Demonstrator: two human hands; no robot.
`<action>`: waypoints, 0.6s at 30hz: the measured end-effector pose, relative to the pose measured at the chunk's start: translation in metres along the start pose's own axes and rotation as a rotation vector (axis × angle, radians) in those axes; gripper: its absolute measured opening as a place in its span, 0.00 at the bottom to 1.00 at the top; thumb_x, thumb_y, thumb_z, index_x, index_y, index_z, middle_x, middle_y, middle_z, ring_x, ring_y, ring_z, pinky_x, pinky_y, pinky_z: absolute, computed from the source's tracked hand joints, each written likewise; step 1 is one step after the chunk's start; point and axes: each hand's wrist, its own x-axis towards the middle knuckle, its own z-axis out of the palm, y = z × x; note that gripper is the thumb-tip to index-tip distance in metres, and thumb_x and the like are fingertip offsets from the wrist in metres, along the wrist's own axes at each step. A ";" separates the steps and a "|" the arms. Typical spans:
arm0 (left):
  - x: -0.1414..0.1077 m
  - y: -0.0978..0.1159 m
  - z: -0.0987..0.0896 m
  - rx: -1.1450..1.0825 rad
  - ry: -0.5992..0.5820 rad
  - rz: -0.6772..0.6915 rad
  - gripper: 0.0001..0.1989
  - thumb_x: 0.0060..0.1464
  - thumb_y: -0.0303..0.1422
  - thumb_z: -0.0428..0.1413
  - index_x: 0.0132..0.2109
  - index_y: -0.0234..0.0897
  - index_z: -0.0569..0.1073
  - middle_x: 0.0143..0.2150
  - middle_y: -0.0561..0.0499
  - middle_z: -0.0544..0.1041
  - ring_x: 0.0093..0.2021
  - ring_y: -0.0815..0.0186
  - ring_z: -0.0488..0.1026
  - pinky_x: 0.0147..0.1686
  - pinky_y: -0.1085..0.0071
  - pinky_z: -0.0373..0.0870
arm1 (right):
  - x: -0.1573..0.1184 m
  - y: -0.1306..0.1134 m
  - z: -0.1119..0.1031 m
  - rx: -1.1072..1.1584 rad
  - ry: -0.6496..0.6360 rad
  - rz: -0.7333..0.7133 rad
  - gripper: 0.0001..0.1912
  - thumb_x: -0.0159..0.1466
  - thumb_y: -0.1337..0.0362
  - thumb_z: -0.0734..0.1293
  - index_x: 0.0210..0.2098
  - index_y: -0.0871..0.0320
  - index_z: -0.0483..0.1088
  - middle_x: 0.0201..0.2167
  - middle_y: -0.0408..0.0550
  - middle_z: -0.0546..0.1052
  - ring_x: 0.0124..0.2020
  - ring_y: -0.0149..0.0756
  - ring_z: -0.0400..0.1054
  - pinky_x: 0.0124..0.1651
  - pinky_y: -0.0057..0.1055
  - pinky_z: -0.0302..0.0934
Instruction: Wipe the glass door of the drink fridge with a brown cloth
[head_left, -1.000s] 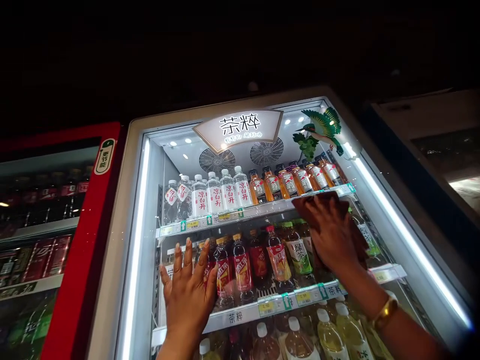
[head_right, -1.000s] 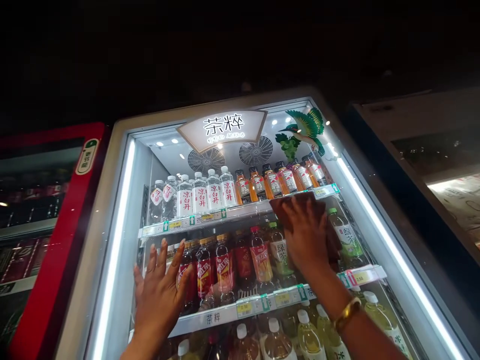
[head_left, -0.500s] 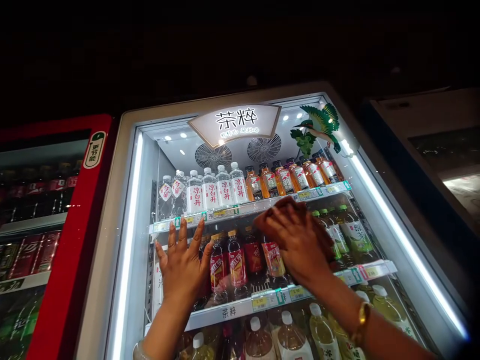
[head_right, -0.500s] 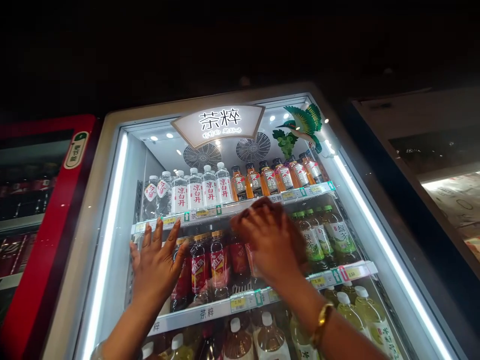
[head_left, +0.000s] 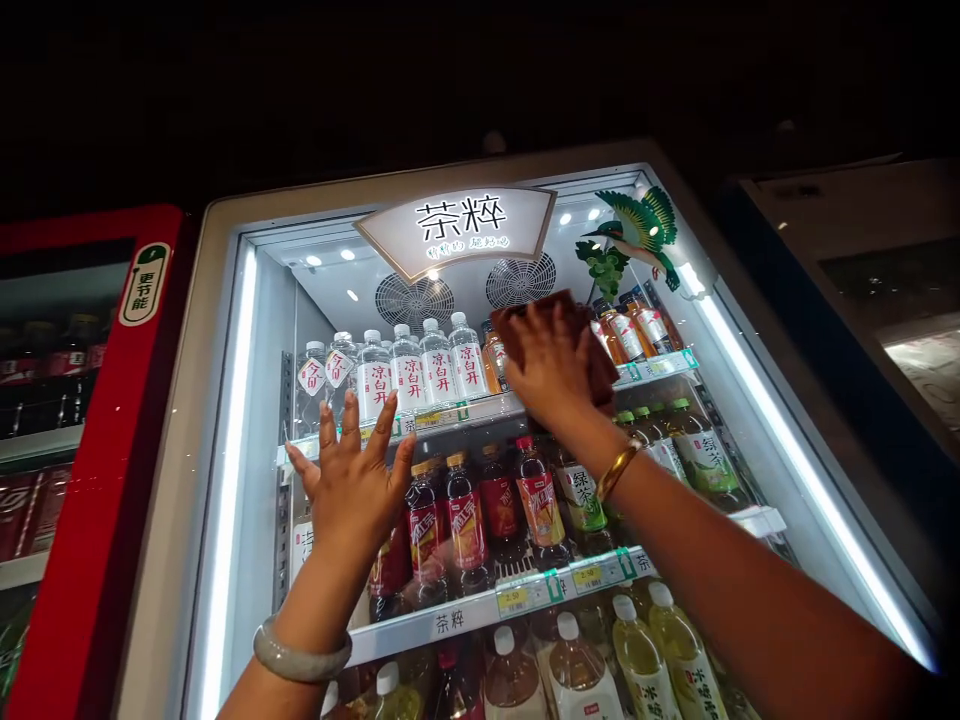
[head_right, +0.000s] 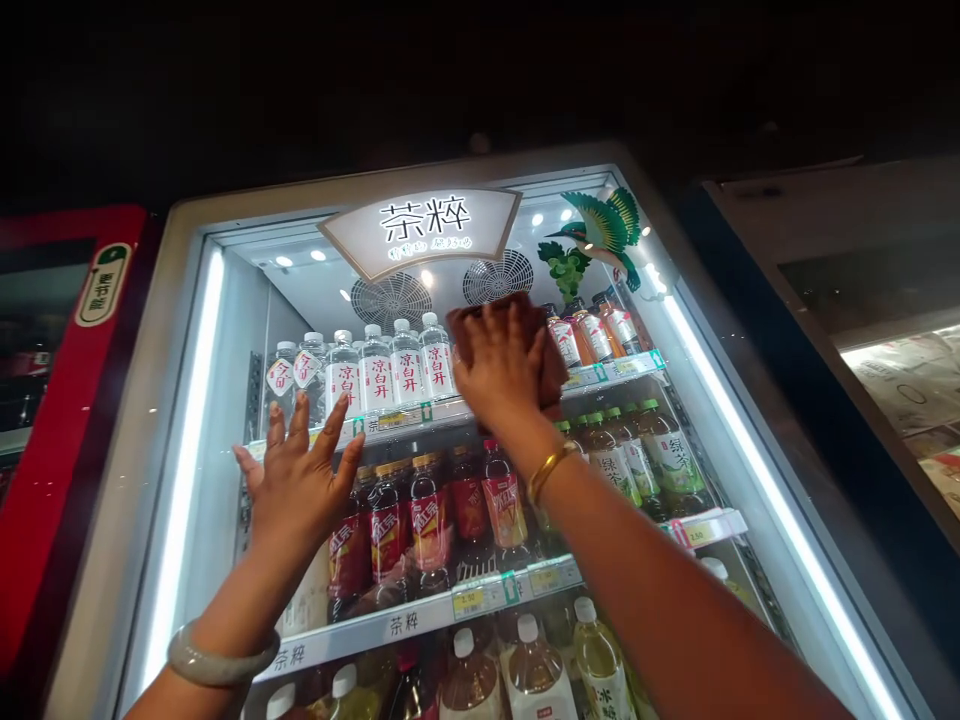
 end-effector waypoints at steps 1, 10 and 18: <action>0.000 0.001 -0.001 -0.003 -0.008 -0.003 0.29 0.68 0.53 0.43 0.73 0.61 0.55 0.80 0.49 0.44 0.79 0.50 0.33 0.70 0.29 0.29 | -0.020 -0.013 0.003 0.003 -0.030 -0.064 0.32 0.69 0.55 0.60 0.72 0.51 0.57 0.77 0.45 0.48 0.78 0.56 0.32 0.73 0.73 0.27; 0.009 0.022 -0.003 -0.045 -0.059 -0.020 0.30 0.67 0.53 0.44 0.73 0.63 0.53 0.80 0.51 0.41 0.79 0.47 0.32 0.67 0.25 0.26 | -0.067 0.053 -0.026 -0.040 -0.052 0.123 0.32 0.68 0.63 0.58 0.71 0.51 0.58 0.76 0.46 0.53 0.77 0.57 0.38 0.71 0.77 0.32; 0.053 0.011 -0.004 -0.043 0.002 0.025 0.28 0.69 0.49 0.44 0.73 0.62 0.54 0.80 0.50 0.45 0.79 0.47 0.35 0.69 0.27 0.30 | 0.059 -0.035 0.003 0.001 -0.028 0.070 0.32 0.70 0.59 0.58 0.72 0.55 0.57 0.77 0.49 0.51 0.78 0.57 0.34 0.72 0.75 0.27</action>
